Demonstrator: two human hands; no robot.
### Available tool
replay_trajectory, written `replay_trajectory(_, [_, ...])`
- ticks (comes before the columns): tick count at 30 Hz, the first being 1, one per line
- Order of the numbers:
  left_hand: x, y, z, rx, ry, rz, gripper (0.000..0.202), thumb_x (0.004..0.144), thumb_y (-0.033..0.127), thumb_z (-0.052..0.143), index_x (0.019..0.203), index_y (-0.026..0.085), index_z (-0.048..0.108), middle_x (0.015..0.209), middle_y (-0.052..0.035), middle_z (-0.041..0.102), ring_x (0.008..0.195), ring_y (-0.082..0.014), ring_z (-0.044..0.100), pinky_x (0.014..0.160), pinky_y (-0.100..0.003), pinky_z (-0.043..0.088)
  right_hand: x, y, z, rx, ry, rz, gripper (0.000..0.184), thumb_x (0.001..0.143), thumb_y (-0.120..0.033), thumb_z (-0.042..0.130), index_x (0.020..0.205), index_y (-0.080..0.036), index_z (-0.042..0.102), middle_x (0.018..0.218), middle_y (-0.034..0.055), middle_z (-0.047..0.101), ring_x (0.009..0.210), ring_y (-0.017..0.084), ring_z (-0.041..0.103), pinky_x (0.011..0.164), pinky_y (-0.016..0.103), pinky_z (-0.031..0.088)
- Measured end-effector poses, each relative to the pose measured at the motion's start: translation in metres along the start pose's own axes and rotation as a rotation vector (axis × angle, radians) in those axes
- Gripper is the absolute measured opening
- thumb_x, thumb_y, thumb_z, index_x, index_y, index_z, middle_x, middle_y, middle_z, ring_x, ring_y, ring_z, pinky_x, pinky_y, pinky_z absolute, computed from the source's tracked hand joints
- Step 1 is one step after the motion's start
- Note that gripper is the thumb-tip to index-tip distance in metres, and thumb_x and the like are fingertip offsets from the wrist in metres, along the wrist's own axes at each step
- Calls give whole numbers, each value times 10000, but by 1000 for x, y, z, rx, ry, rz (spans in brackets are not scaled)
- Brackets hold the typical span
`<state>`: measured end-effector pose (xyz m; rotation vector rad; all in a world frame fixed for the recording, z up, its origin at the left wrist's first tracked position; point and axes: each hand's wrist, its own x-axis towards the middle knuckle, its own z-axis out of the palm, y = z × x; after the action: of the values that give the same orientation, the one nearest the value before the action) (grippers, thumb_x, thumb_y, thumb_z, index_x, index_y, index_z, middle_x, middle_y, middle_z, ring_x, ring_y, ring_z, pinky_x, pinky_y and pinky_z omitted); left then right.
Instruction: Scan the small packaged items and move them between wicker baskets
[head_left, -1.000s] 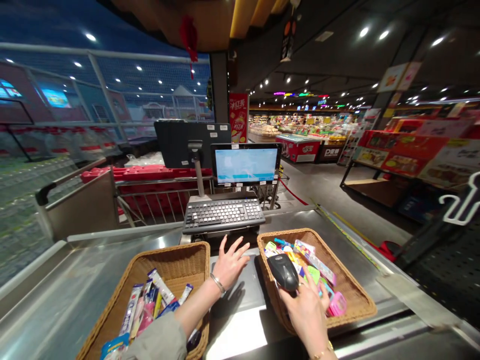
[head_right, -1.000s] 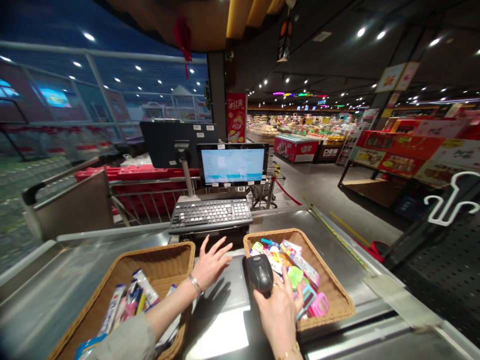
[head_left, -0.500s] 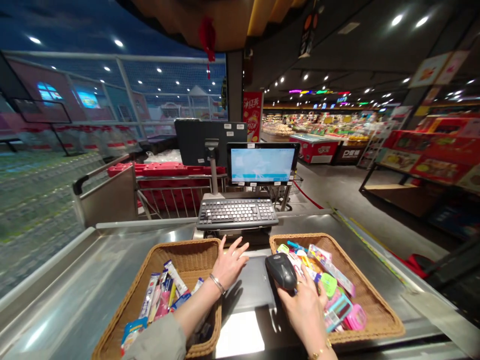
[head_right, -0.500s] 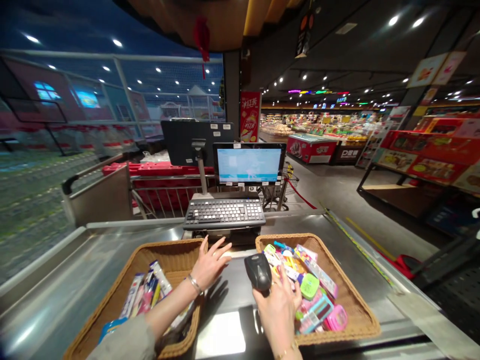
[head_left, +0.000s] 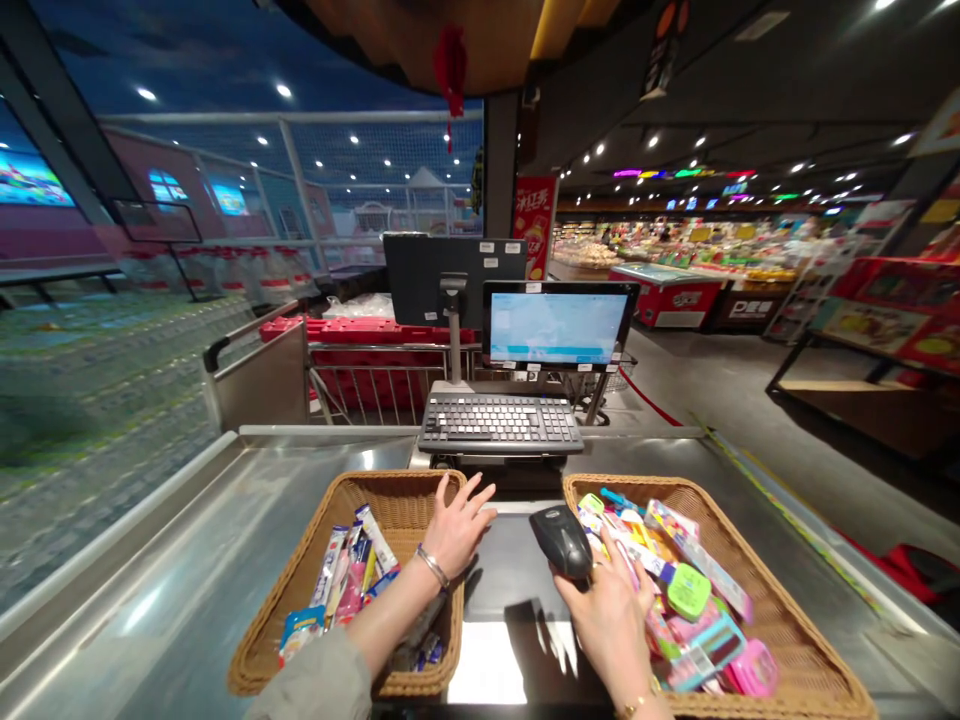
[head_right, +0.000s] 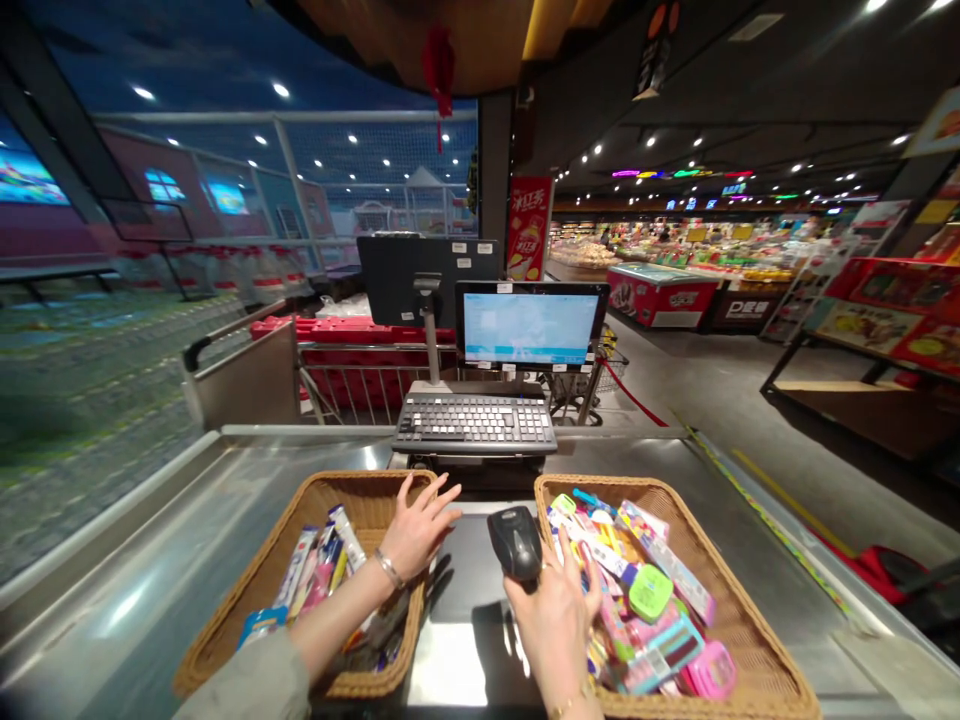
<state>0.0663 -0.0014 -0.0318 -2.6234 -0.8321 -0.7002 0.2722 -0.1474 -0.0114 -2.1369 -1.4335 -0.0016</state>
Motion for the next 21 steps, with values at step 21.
replay_trajectory(21, [-61, -27, -25, 46, -130, -336, 360, 953, 431, 505, 1272, 292, 599, 1417, -48, 580, 1404, -253, 412, 1209, -611, -50, 0, -22, 27, 88, -57, -183, 255, 789, -359, 602, 977, -244, 730, 1235, 83, 683, 1358, 309, 434, 1141, 568, 156])
